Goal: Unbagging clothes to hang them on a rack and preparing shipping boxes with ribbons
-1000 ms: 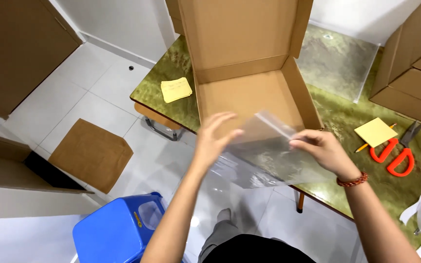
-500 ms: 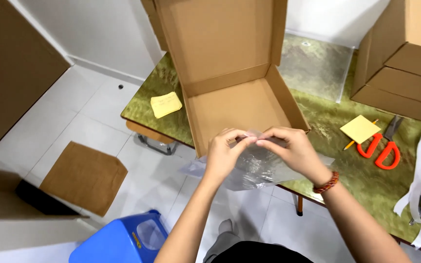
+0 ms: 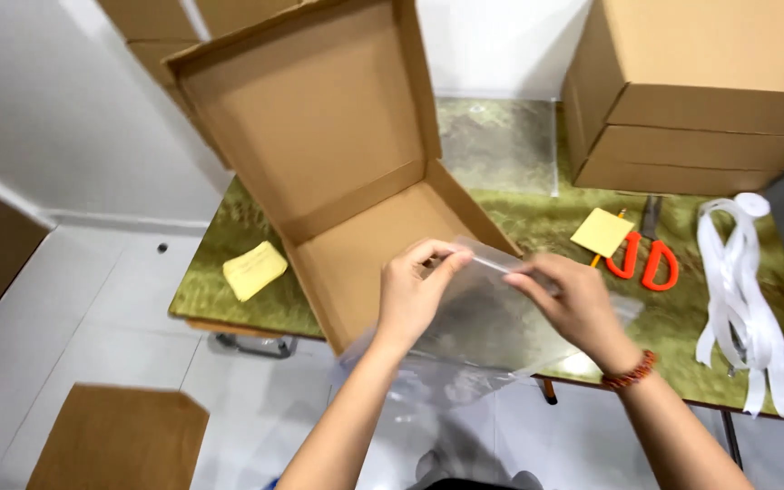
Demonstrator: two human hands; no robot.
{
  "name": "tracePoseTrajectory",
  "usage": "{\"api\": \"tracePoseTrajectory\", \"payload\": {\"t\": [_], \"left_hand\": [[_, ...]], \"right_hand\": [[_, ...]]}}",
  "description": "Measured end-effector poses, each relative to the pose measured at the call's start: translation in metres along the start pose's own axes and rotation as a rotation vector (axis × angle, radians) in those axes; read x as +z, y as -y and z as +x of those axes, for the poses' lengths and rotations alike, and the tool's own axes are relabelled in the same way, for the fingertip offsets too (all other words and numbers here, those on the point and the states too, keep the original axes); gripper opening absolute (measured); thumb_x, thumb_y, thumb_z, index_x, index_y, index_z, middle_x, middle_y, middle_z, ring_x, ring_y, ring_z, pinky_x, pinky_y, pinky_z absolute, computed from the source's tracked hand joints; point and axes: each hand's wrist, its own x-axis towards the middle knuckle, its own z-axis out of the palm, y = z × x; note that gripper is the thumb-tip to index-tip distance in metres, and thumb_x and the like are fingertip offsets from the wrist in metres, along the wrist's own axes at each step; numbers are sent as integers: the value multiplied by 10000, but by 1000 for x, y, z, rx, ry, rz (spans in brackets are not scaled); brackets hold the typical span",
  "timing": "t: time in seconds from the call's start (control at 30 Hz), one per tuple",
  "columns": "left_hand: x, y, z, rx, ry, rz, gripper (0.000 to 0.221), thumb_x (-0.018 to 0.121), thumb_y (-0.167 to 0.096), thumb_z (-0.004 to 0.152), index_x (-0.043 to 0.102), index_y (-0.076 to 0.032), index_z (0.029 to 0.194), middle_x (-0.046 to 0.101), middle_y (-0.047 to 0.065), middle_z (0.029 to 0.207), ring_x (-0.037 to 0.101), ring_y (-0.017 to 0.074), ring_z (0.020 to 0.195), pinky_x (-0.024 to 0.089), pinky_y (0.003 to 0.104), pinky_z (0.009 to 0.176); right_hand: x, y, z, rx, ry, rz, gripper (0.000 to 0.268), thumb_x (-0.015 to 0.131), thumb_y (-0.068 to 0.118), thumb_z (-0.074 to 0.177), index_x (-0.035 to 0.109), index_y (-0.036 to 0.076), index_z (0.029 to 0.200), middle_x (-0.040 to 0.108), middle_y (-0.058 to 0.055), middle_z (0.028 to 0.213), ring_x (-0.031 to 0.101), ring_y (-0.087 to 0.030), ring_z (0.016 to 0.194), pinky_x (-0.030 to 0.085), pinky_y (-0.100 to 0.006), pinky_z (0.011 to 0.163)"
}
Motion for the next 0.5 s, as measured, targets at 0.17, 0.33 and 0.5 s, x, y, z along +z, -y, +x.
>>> {"api": "tracePoseTrajectory", "payload": {"t": [0.17,0.33,0.5], "left_hand": [[48,5,38,114,95,-71,84,829,-229,948,803,-169,895,743,21,791,713,176,791,548,303,770],[83,-11,88,49,198,-116,206,740,-308,993,771,-136,884,741,-45,881,617,77,826,428,251,694],[91,-9,150,-81,173,2,537,704,-439,934,620,-325,1453,716,-67,1410,667,125,1211,465,322,956]], "right_hand": [[-41,-40,-15,109,-71,-132,157,791,239,958,774,146,832,718,-59,644,686,-268,620,549,-353,663],[-109,-66,9,225,105,-178,165,705,320,979,796,189,931,744,61,686,668,-82,588,517,-241,639],[-190,-93,53,255,-166,-89,143,662,7,1086,779,68,1142,755,-34,884,572,-127,515,460,-238,538]]}}
